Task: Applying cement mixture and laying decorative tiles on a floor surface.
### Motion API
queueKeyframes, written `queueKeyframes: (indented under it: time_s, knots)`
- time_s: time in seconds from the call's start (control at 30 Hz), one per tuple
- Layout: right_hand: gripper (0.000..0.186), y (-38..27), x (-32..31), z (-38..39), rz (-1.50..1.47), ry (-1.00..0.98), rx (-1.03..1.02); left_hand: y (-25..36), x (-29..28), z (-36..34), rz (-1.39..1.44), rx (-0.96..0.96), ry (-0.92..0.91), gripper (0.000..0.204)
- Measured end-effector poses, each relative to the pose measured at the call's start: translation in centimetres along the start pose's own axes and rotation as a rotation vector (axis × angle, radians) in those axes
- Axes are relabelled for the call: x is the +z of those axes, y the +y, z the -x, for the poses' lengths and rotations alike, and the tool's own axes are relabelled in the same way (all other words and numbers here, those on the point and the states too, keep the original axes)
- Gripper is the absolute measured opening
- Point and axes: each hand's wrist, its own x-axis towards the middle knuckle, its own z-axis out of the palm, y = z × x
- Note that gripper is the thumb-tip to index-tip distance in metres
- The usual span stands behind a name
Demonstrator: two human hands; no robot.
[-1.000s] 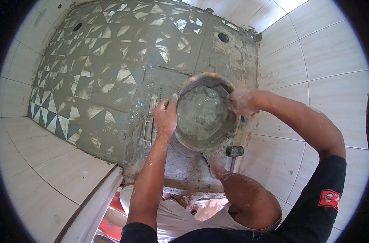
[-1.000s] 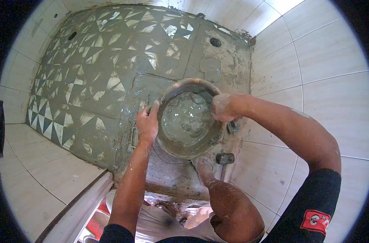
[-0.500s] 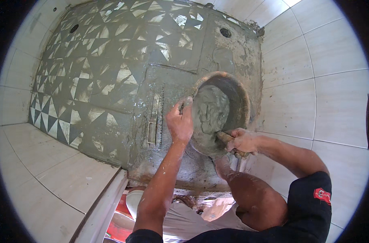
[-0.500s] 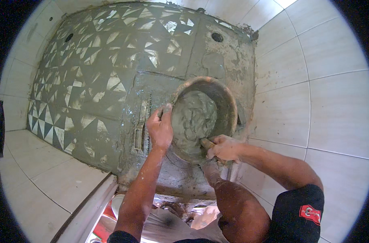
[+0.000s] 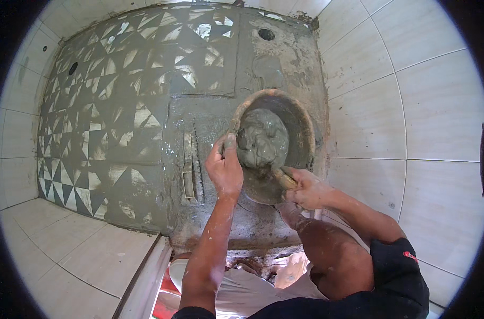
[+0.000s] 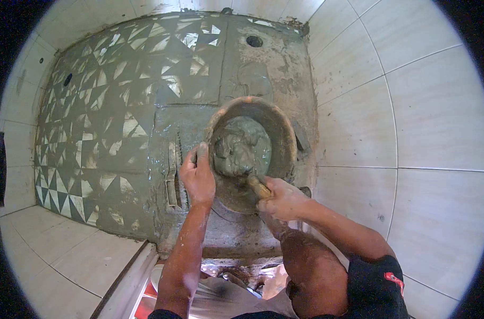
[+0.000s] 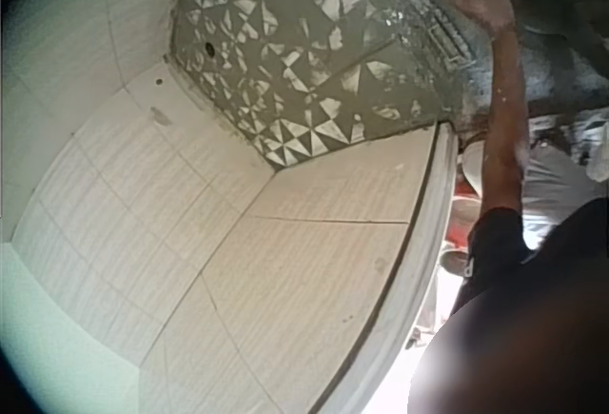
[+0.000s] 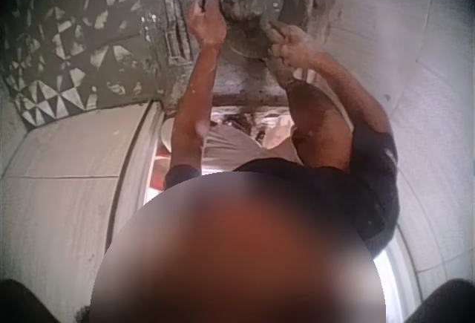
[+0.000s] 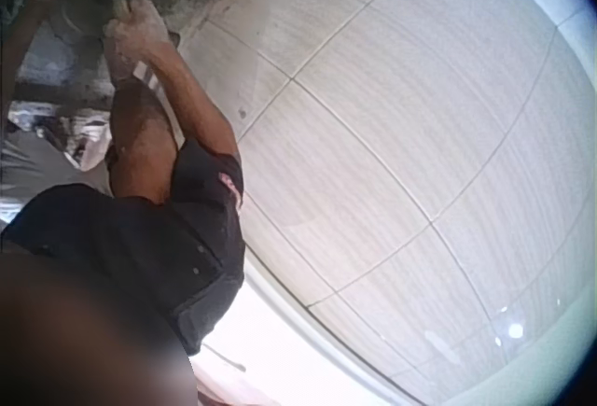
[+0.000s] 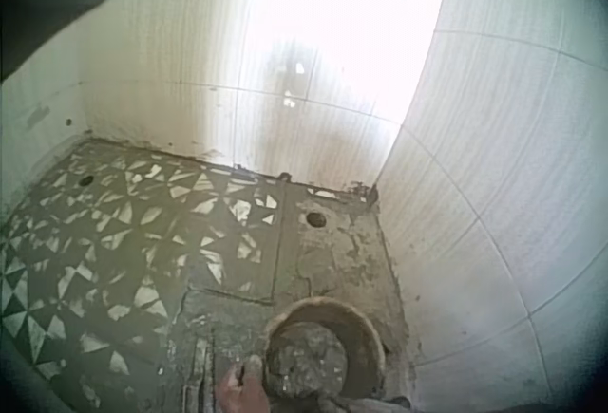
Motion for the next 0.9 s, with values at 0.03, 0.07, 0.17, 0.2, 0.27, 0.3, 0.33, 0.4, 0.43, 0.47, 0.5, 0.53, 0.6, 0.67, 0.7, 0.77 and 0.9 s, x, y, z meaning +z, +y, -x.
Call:
queueKeyframes:
  time_s: [0.03, 0.07, 0.17, 0.2, 0.27, 0.3, 0.33, 0.4, 0.43, 0.47, 0.5, 0.53, 0.6, 0.67, 0.7, 0.77, 0.9]
  knots:
    - [0.042, 0.6, 0.2, -0.5, 0.001, 0.009, -0.002, 0.0, 0.3, 0.1, 0.005, 0.005, -0.006, 0.030]
    - [0.042, 1.6, 0.6, -1.2, -0.004, 0.040, -0.050, -0.1, 0.6, 0.2, 0.008, 0.027, -0.002, 0.030]
    - [0.047, 0.5, 1.5, -1.3, -0.069, 0.030, -0.057, -0.6, 0.3, 0.6, -0.009, 0.026, -0.005, 0.029]
    - [0.052, -0.3, 1.5, -1.1, -0.124, 0.002, -0.016, -0.7, 0.3, 0.6, -0.020, 0.009, -0.021, 0.028]
    - [0.052, -0.7, 1.7, 0.1, -0.148, 0.013, -0.035, -1.0, 0.6, 0.8, 0.024, 0.011, -0.010, 0.027]
    - [0.052, -0.8, 1.8, 0.5, -0.171, 0.031, -0.052, -1.0, 0.7, 1.0, 0.072, 0.014, -0.004, 0.027]
    - [0.052, -0.6, 1.8, 0.3, -0.176, 0.033, -0.052, -1.3, 0.7, 1.1, 0.068, 0.015, -0.009, 0.027]
    - [0.054, 0.2, 1.9, -0.6, -0.259, -0.008, -0.083, -1.7, 0.7, 1.0, 0.102, 0.047, 0.004, 0.028]
    - [0.054, 0.6, 1.7, -0.7, -0.260, -0.002, -0.084, -1.7, 0.8, 1.0, 0.104, 0.050, -0.002, 0.028]
    - [0.057, 1.2, 1.6, -0.7, -0.304, 0.003, -0.131, -1.7, 0.9, 1.1, 0.091, -0.008, -0.002, 0.029]
    - [0.061, 1.6, 1.6, -0.6, -0.352, -0.001, -0.179, -1.7, 0.8, 1.1, 0.070, -0.068, 0.003, 0.029]
    - [0.061, 1.8, 1.4, -0.1, -0.358, -0.003, -0.181, -1.8, 0.6, 1.0, 0.064, -0.067, 0.003, 0.029]
    - [0.068, 1.9, 0.7, 1.5, -0.477, -0.047, -0.140, -2.3, 0.2, 0.7, 0.048, -0.066, 0.023, 0.031]
    - [0.069, 1.9, 0.3, 2.8, -0.526, -0.048, -0.120, -2.3, -0.3, 0.4, 0.054, -0.097, 0.030, 0.032]
    - [0.070, 2.0, 0.1, 3.0, -0.580, -0.051, -0.108, -2.2, -0.7, -0.1, 0.053, -0.120, 0.037, 0.033]
    - [0.071, 2.3, 0.0, 3.3, -0.649, -0.072, -0.124, -3.4, -1.7, -1.1, 0.048, -0.071, 0.072, 0.032]
    - [0.072, 2.2, -0.9, 4.8, -0.746, -0.044, -0.145, -3.3, -2.8, -1.8, 0.116, -0.148, 0.056, 0.031]
